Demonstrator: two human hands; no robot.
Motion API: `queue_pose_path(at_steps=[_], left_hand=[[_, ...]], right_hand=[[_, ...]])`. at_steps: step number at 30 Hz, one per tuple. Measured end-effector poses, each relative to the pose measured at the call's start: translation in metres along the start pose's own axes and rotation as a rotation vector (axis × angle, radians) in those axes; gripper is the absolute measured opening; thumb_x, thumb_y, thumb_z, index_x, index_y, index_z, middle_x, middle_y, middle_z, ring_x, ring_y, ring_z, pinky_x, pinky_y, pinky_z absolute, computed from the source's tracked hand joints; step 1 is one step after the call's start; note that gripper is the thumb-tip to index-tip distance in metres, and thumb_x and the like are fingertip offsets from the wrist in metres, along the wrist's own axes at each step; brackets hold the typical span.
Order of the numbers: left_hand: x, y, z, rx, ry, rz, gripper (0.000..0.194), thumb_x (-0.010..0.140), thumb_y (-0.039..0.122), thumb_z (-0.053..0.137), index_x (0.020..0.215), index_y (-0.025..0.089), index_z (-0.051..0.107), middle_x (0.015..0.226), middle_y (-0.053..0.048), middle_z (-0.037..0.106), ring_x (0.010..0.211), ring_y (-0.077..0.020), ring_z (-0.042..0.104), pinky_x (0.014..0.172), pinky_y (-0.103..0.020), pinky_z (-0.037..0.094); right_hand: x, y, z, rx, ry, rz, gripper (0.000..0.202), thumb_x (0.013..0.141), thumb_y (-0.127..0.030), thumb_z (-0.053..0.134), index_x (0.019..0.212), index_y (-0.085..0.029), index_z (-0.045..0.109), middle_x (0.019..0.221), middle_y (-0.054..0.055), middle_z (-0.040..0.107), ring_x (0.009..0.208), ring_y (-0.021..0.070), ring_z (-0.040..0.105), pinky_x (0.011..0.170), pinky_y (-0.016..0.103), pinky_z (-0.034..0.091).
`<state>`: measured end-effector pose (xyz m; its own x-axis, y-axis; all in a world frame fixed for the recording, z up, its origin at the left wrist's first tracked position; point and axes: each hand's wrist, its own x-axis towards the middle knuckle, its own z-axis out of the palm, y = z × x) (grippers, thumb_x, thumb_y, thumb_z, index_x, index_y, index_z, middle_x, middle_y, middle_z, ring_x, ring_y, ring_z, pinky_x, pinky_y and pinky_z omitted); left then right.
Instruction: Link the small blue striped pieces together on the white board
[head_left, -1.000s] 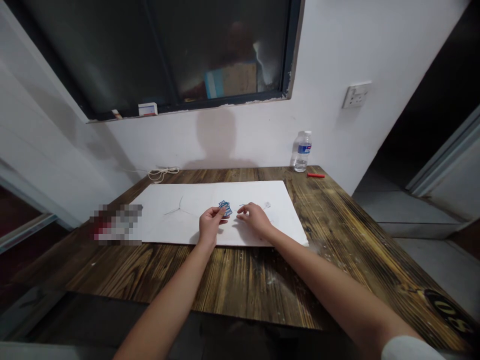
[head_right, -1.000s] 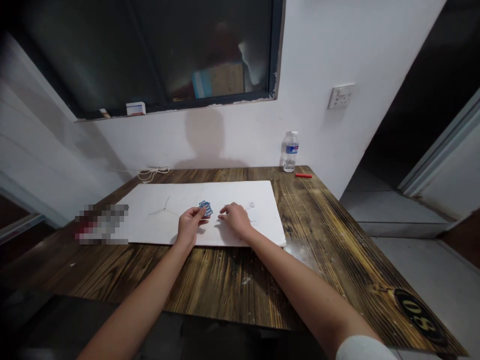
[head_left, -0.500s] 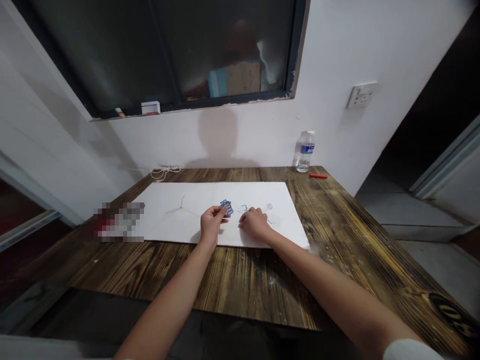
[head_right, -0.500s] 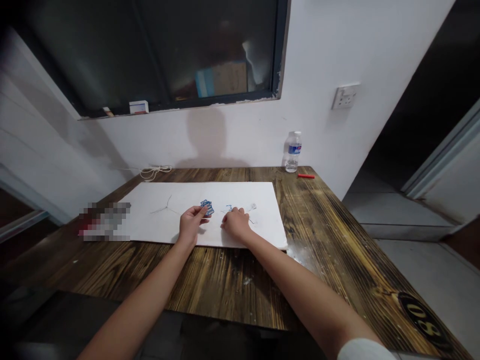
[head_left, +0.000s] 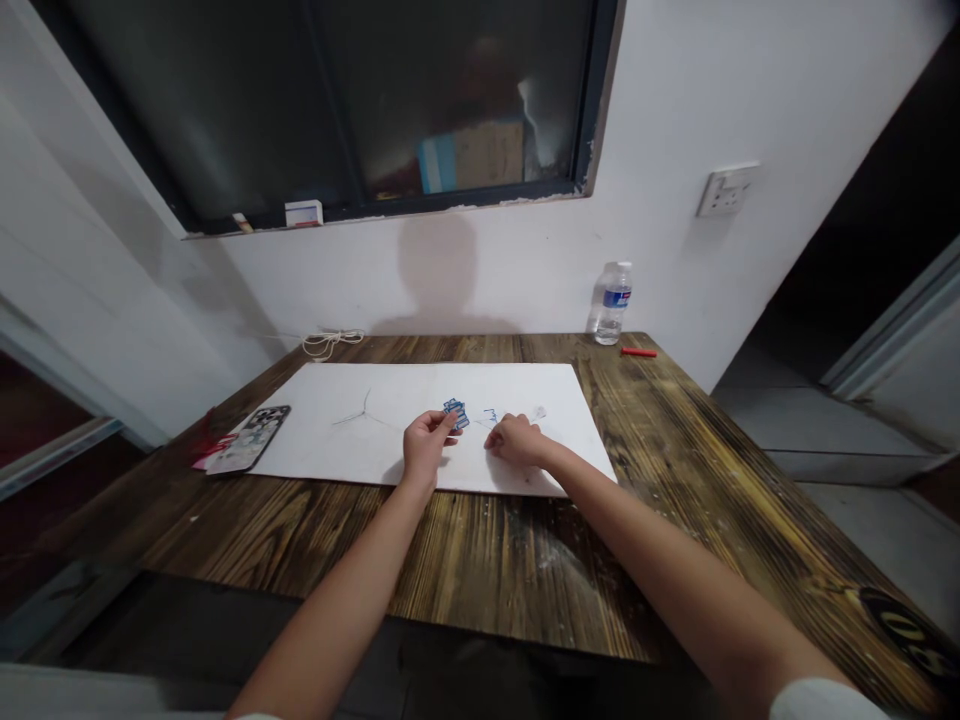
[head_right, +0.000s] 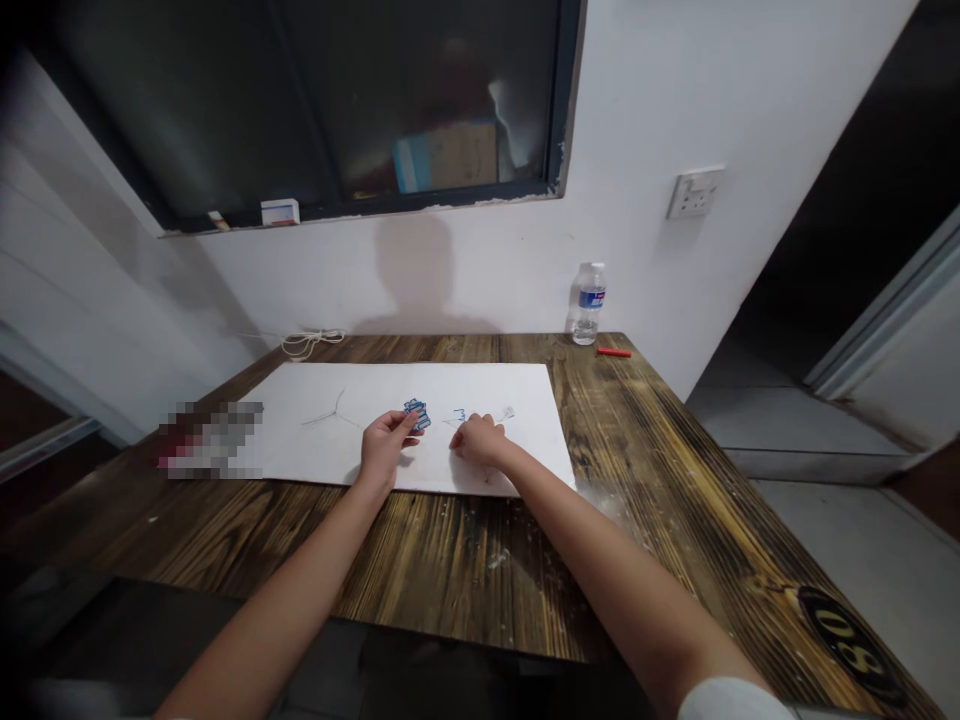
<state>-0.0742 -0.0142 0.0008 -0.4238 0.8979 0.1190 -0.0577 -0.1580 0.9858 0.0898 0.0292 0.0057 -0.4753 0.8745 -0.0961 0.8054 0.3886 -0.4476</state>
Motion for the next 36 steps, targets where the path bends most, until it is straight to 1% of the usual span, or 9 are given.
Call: queue_pose_path(at_steps=[3, 7, 9, 17, 26, 30, 32, 34, 36], left_hand=[[0.000, 0.000, 0.000, 0.002, 0.003, 0.005, 0.036, 0.058, 0.043, 0.075, 0.075, 0.014, 0.061, 0.066, -0.002, 0.066, 0.056, -0.0135, 0.064, 0.048, -0.020, 0.045], [0.000, 0.001, 0.000, 0.006, 0.013, 0.004, 0.037, 0.058, 0.043, 0.075, 0.075, 0.014, 0.061, 0.066, -0.002, 0.066, 0.056, -0.0134, 0.064, 0.047, -0.020, 0.045], [-0.001, 0.001, 0.001, 0.006, 0.014, 0.001, 0.037, 0.058, 0.043, 0.075, 0.075, 0.014, 0.061, 0.065, -0.001, 0.066, 0.056, -0.0133, 0.064, 0.047, -0.020, 0.044], [-0.001, 0.000, 0.002, 0.007, 0.008, -0.001, 0.036, 0.058, 0.041, 0.076, 0.076, 0.014, 0.062, 0.066, -0.002, 0.065, 0.056, -0.0134, 0.063, 0.046, -0.019, 0.044], [-0.001, 0.001, 0.002, 0.040, 0.021, 0.010, 0.034, 0.060, 0.041, 0.075, 0.074, 0.014, 0.060, 0.065, 0.000, 0.064, 0.054, -0.0120, 0.062, 0.046, -0.019, 0.043], [0.000, 0.002, 0.002, 0.043, 0.021, 0.010, 0.034, 0.060, 0.041, 0.075, 0.074, 0.014, 0.060, 0.065, 0.000, 0.064, 0.054, -0.0118, 0.062, 0.046, -0.018, 0.043], [0.000, 0.002, 0.001, 0.049, 0.018, 0.012, 0.034, 0.060, 0.041, 0.074, 0.074, 0.014, 0.060, 0.064, 0.000, 0.064, 0.055, -0.0119, 0.062, 0.046, -0.018, 0.043], [0.001, 0.001, 0.001, 0.052, 0.016, 0.016, 0.034, 0.060, 0.042, 0.074, 0.074, 0.014, 0.061, 0.064, 0.000, 0.064, 0.055, -0.0119, 0.062, 0.046, -0.018, 0.043], [0.001, 0.000, 0.000, 0.049, 0.018, 0.015, 0.035, 0.060, 0.042, 0.075, 0.075, 0.014, 0.061, 0.064, 0.000, 0.064, 0.055, -0.0120, 0.062, 0.046, -0.018, 0.043]], right_hand=[[0.000, -0.001, -0.001, -0.001, 0.005, 0.005, 0.020, 0.072, -0.024, 0.062, 0.089, -0.029, 0.072, 0.109, 0.008, 0.057, 0.106, 0.0295, 0.044, 0.081, 0.039, 0.036], [0.004, 0.001, 0.000, -0.061, 0.065, 0.058, 0.024, 0.068, -0.042, 0.068, 0.086, -0.028, 0.071, 0.107, 0.008, 0.058, 0.107, 0.0308, 0.044, 0.083, 0.041, 0.036], [0.006, 0.003, 0.002, -0.107, 0.089, 0.071, 0.026, 0.066, -0.044, 0.069, 0.086, -0.028, 0.071, 0.106, 0.008, 0.057, 0.106, 0.0308, 0.044, 0.083, 0.042, 0.036], [0.006, 0.003, 0.009, -0.162, 0.056, 0.048, 0.021, 0.074, -0.034, 0.063, 0.091, -0.024, 0.071, 0.108, 0.012, 0.057, 0.104, 0.0305, 0.045, 0.081, 0.039, 0.036], [0.004, -0.001, 0.009, -0.154, 0.103, -0.006, 0.019, 0.074, -0.029, 0.063, 0.090, -0.020, 0.069, 0.104, 0.012, 0.062, 0.103, 0.0305, 0.047, 0.079, 0.038, 0.035], [0.000, -0.002, 0.005, -0.122, 0.110, -0.058, 0.017, 0.072, -0.020, 0.064, 0.089, -0.019, 0.066, 0.090, 0.007, 0.067, 0.090, 0.0250, 0.056, 0.078, 0.036, 0.035], [-0.002, -0.001, 0.003, -0.052, 0.132, -0.096, 0.023, 0.070, -0.018, 0.067, 0.092, -0.019, 0.065, 0.086, 0.005, 0.068, 0.081, 0.0209, 0.058, 0.073, 0.031, 0.036], [-0.002, 0.000, -0.001, 0.054, 0.191, -0.140, 0.030, 0.068, -0.018, 0.070, 0.097, -0.020, 0.063, 0.084, 0.003, 0.067, 0.076, 0.0182, 0.058, 0.066, 0.027, 0.037], [-0.001, 0.002, -0.005, 0.148, 0.269, -0.213, 0.026, 0.067, -0.016, 0.071, 0.092, -0.021, 0.066, 0.081, 0.001, 0.066, 0.074, 0.0163, 0.057, 0.065, 0.026, 0.038]])
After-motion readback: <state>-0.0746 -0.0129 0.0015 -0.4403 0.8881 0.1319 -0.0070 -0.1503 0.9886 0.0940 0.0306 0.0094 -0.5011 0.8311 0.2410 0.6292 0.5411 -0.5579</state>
